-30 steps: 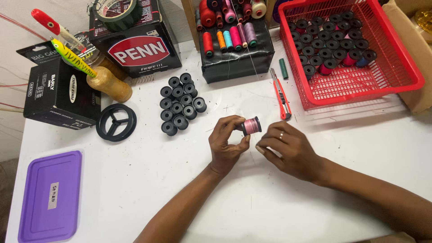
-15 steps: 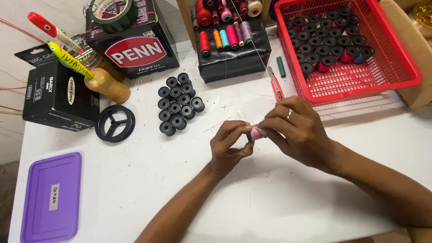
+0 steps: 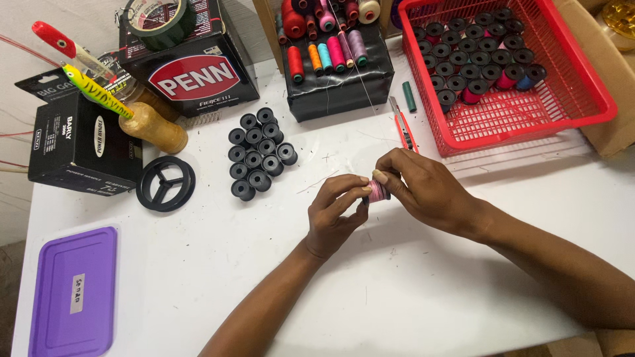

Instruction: The person winds pink fishing line onto a small black spool by hand. They hold the spool in their left hand and wrap the line around it with their right hand, repeating the motion continuously.

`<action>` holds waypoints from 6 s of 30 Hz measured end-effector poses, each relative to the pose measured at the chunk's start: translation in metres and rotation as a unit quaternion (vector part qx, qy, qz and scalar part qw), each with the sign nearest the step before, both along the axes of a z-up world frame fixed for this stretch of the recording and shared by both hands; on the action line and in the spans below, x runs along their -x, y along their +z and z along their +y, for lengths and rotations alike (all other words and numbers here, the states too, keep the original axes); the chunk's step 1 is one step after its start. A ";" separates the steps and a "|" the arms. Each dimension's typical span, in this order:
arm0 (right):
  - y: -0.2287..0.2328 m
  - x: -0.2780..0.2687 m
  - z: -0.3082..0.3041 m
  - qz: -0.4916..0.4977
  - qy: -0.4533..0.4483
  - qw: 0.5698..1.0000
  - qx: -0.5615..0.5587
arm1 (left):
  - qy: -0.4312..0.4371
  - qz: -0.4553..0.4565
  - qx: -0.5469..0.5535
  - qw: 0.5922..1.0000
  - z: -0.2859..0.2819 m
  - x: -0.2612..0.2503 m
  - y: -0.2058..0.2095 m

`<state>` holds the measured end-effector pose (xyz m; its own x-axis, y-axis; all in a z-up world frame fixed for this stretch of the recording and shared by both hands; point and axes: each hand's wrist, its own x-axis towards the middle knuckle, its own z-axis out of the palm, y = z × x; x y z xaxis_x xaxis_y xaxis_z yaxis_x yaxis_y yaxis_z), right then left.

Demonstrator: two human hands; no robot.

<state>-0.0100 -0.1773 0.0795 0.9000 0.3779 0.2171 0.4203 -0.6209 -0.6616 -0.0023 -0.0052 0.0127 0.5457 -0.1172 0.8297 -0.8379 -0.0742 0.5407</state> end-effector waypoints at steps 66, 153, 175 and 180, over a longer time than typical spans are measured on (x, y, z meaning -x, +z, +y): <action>-0.005 -0.021 -0.001 -0.413 0.018 0.910 -0.027 | -0.047 0.108 0.040 0.992 0.003 -0.004 -0.009; -0.012 -0.029 0.002 -0.138 0.087 0.978 -0.133 | -0.057 0.097 0.050 0.992 0.008 -0.005 -0.003; -0.069 -0.013 0.014 -0.189 -0.024 0.975 -0.118 | -0.013 0.256 0.155 0.954 -0.002 -0.011 -0.018; -0.040 -0.018 0.016 -0.271 -0.065 0.960 -0.008 | -0.003 0.275 0.170 0.946 -0.005 -0.029 -0.016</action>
<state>0.0075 -0.1617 0.0395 0.6922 0.2635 0.6719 0.6255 -0.6833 -0.3766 0.0265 -0.0101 -0.0033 0.9064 0.1009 0.4102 -0.4223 0.1872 0.8869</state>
